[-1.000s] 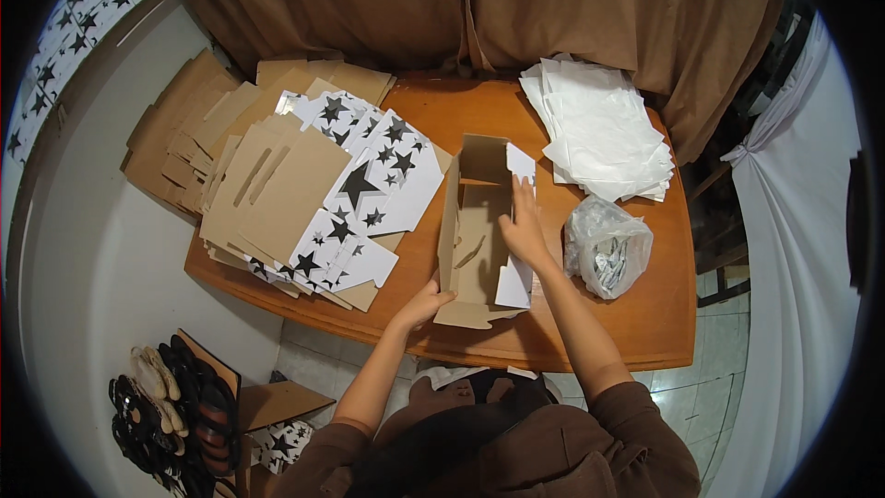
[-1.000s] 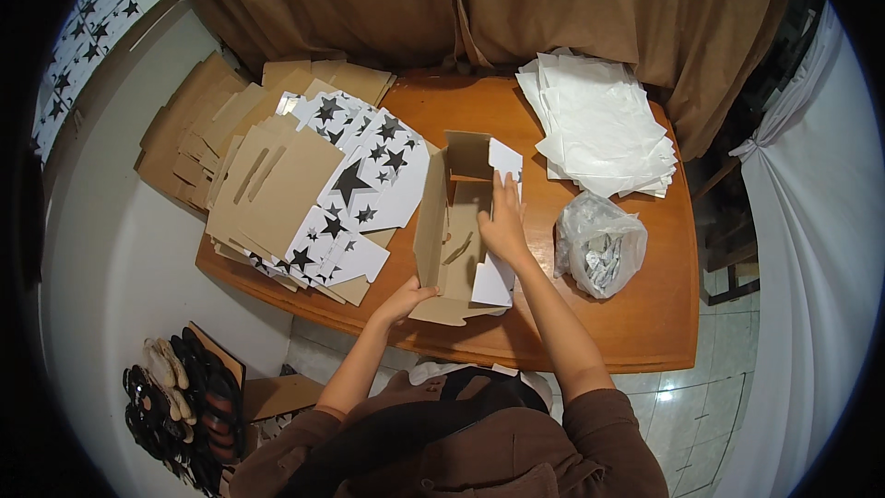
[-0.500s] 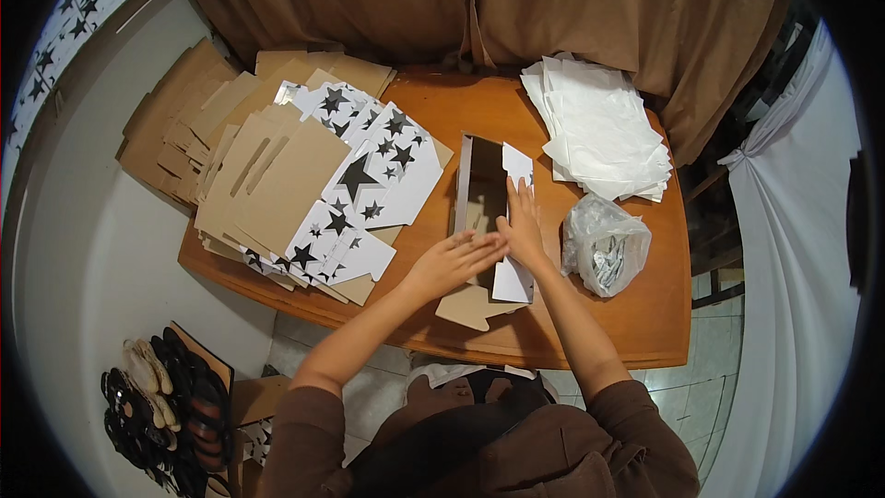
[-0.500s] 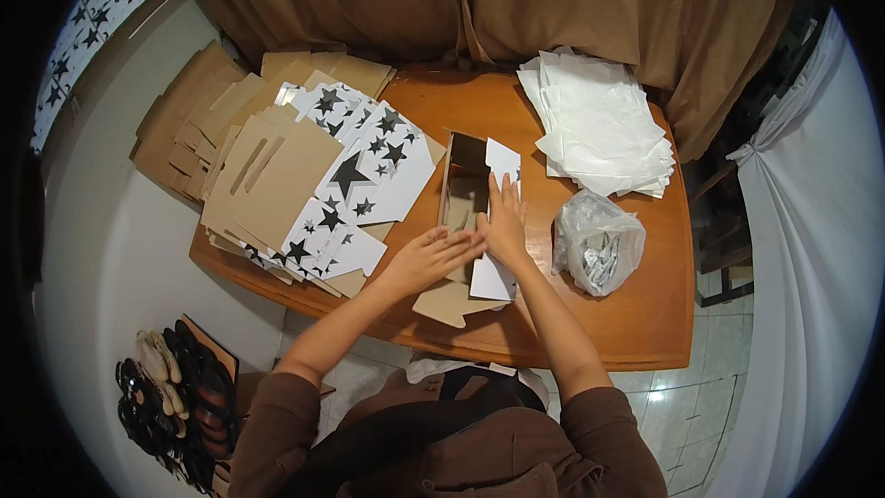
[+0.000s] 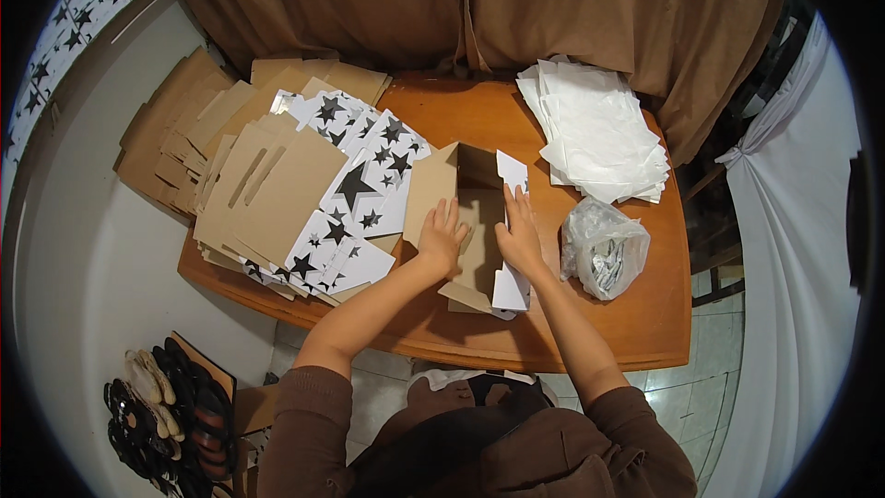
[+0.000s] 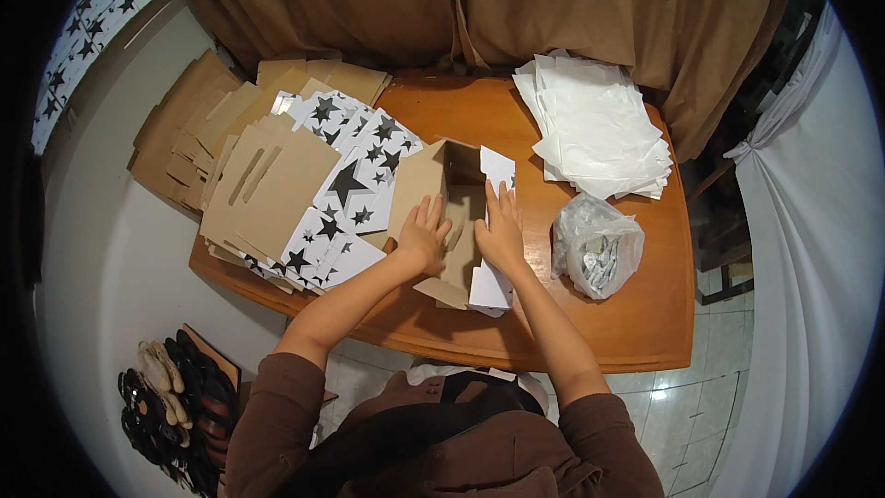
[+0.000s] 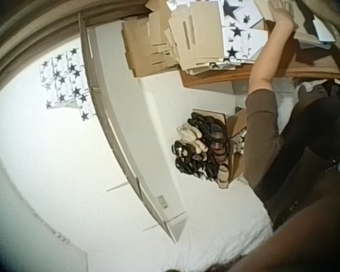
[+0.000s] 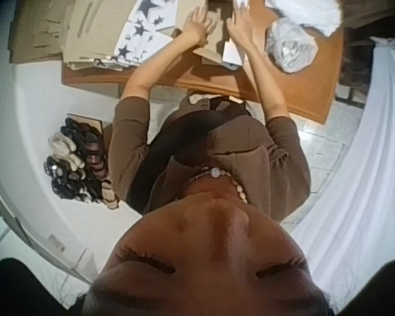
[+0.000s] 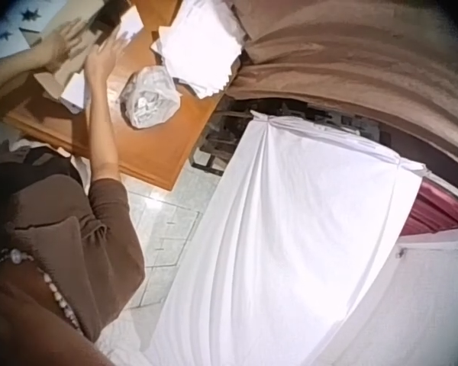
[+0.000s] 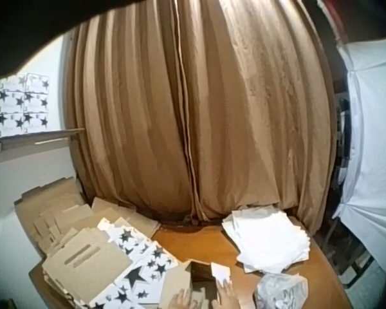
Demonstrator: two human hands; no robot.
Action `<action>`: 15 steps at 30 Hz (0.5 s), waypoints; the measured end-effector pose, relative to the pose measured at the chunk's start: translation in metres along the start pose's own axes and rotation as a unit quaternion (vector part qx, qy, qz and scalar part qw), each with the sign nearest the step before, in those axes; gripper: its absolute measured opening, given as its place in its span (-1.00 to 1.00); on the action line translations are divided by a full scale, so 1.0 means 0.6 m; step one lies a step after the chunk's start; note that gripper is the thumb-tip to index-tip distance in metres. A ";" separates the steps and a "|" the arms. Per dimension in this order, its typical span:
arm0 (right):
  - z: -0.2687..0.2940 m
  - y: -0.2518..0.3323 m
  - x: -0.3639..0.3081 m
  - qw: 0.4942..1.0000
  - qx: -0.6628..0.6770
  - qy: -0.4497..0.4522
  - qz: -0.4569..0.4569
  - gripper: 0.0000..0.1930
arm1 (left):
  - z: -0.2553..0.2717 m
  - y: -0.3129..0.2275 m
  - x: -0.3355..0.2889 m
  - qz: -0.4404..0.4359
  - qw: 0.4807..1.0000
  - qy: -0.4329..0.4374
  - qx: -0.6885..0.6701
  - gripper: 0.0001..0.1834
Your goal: Fold flat cardboard components into finished shoe boxes and stack them on a wall shelf.
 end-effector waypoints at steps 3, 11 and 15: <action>0.001 -0.003 -0.005 1.000 -0.028 -0.012 -0.007 -0.28 | 0.012 0.022 0.069 0.020 0.989 -0.110 -0.101 -0.47; -0.002 0.005 -0.014 1.000 -0.022 0.000 -0.018 -0.29 | 0.021 0.047 0.142 0.004 0.954 -0.291 -0.072 -0.05; -0.003 0.006 -0.025 0.998 -0.051 0.018 -0.032 -0.28 | 0.008 0.055 0.171 0.107 0.964 -0.144 -0.194 0.20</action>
Point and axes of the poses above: each hand's wrist, its own x-axis towards the middle knuckle, its own z-axis out of the back of the hand, y = z × x, the point moved 4 cm from there along x, towards the middle knuckle, and after that the axes turned 4 degrees about -x, right-handed, at the moved point
